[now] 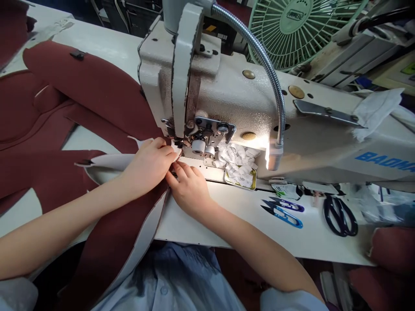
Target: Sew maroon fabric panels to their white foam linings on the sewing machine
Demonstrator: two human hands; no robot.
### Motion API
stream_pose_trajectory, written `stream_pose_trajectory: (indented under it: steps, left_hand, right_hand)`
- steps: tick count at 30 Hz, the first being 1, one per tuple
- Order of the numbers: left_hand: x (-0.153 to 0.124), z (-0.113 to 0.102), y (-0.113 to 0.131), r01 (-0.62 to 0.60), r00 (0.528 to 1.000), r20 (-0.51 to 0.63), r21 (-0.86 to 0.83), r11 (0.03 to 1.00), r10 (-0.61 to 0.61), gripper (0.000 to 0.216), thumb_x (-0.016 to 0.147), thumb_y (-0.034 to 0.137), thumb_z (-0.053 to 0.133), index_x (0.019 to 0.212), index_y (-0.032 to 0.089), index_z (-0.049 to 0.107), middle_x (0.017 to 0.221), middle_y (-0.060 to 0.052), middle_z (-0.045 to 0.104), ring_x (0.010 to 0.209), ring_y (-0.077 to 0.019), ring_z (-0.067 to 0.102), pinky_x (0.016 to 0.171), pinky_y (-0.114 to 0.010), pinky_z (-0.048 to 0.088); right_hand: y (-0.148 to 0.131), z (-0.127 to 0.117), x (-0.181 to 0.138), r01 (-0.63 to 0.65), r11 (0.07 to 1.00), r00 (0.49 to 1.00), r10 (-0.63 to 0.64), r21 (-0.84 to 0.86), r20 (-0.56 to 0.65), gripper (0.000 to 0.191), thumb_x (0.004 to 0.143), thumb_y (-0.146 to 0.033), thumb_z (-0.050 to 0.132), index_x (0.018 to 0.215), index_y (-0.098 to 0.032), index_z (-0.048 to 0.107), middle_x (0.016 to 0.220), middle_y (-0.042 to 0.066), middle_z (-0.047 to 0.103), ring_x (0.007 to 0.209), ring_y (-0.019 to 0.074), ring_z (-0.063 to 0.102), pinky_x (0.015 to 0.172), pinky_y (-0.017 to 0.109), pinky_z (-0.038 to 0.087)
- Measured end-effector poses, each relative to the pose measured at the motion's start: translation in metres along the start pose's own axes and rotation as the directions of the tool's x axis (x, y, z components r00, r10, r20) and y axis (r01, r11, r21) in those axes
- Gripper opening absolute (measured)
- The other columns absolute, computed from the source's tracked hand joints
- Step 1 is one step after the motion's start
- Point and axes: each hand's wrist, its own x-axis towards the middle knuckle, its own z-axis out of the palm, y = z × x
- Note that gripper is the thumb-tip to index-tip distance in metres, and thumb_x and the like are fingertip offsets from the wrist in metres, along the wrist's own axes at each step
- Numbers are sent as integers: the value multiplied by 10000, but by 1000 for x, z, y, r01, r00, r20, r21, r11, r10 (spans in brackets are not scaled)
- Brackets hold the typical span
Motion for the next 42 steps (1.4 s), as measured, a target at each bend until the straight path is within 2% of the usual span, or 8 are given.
stream_pose_trajectory:
  steps: [6, 15, 18, 21, 25, 32, 39, 42]
  left_hand:
    - [-1, 10, 4, 50, 999, -12, 7, 999, -50, 175, 931, 101, 496, 890, 139, 661, 857, -96, 604, 861, -250, 551, 744, -349, 426]
    - [15, -6, -6, 26, 997, 75, 35, 999, -29, 172, 906, 97, 513, 875, 156, 671, 882, -96, 663, 924, -280, 592, 834, -409, 410]
    - [6, -16, -4, -29, 999, 43, 79, 996, 25, 173, 921, 102, 509, 920, 167, 670, 924, -86, 674, 990, -297, 589, 880, -447, 379]
    - [1, -18, 1, -35, 992, 124, 88, 995, 24, 158, 904, 95, 525, 906, 160, 669, 887, -84, 677, 888, -281, 611, 760, -401, 394]
    - [9, -13, 5, 0, 982, 186, 100, 995, -19, 160, 886, 83, 530, 819, 145, 662, 820, -101, 665, 862, -291, 625, 732, -387, 411]
    - [24, -12, 4, 63, 983, 170, 54, 997, -72, 192, 921, 120, 486, 834, 131, 658, 754, -116, 649, 817, -286, 638, 703, -376, 412]
    - [-15, -18, -11, -47, 997, -63, 105, 993, 54, 434, 841, -23, 398, 1122, 173, 665, 1045, -99, 709, 1209, -340, 539, 1016, -532, 333]
    - [-27, -17, -12, -2, 998, 58, 38, 999, 0, 362, 859, 25, 394, 1011, 171, 687, 929, -87, 714, 1045, -313, 620, 866, -438, 427]
  right_hand:
    - [-2, -2, 0, 114, 994, 992, -113, -2, 46, 286, 1014, -129, 399, 1129, -99, 660, 1151, 170, 683, 1143, 265, 596, 795, 352, 492]
    - [14, -3, 6, -1, 998, 995, -5, 65, 98, 270, 1006, -121, 434, 1198, -125, 623, 1301, 170, 628, 1208, 254, 562, 834, 366, 483]
    - [8, -11, 1, 87, 987, 990, -102, 137, 101, 228, 1021, -151, 439, 1169, -164, 612, 1198, 124, 655, 1166, 220, 566, 793, 336, 464]
    - [5, -16, -3, 167, 972, 968, -193, 163, 162, 186, 1014, -124, 438, 1006, -177, 616, 1083, 88, 663, 1037, 187, 597, 708, 307, 422]
    - [12, -18, -1, 140, 981, 966, -165, 134, 199, 191, 994, -90, 433, 952, -167, 603, 975, 75, 660, 927, 184, 604, 672, 310, 376]
    - [30, -17, 7, 92, 990, 968, -114, 106, 224, 198, 997, -116, 427, 992, -152, 622, 1042, 90, 680, 919, 191, 624, 734, 320, 403]
    - [44, -31, 1, 135, 959, 960, -189, 251, 208, 227, 972, -93, 476, 1071, -203, 648, 1147, 69, 689, 1144, 206, 550, 897, 335, 433]
    - [45, -44, -4, 151, 943, 933, -235, 296, 271, 152, 938, -162, 587, 1067, -207, 654, 1166, 69, 701, 1153, 215, 563, 889, 339, 441]
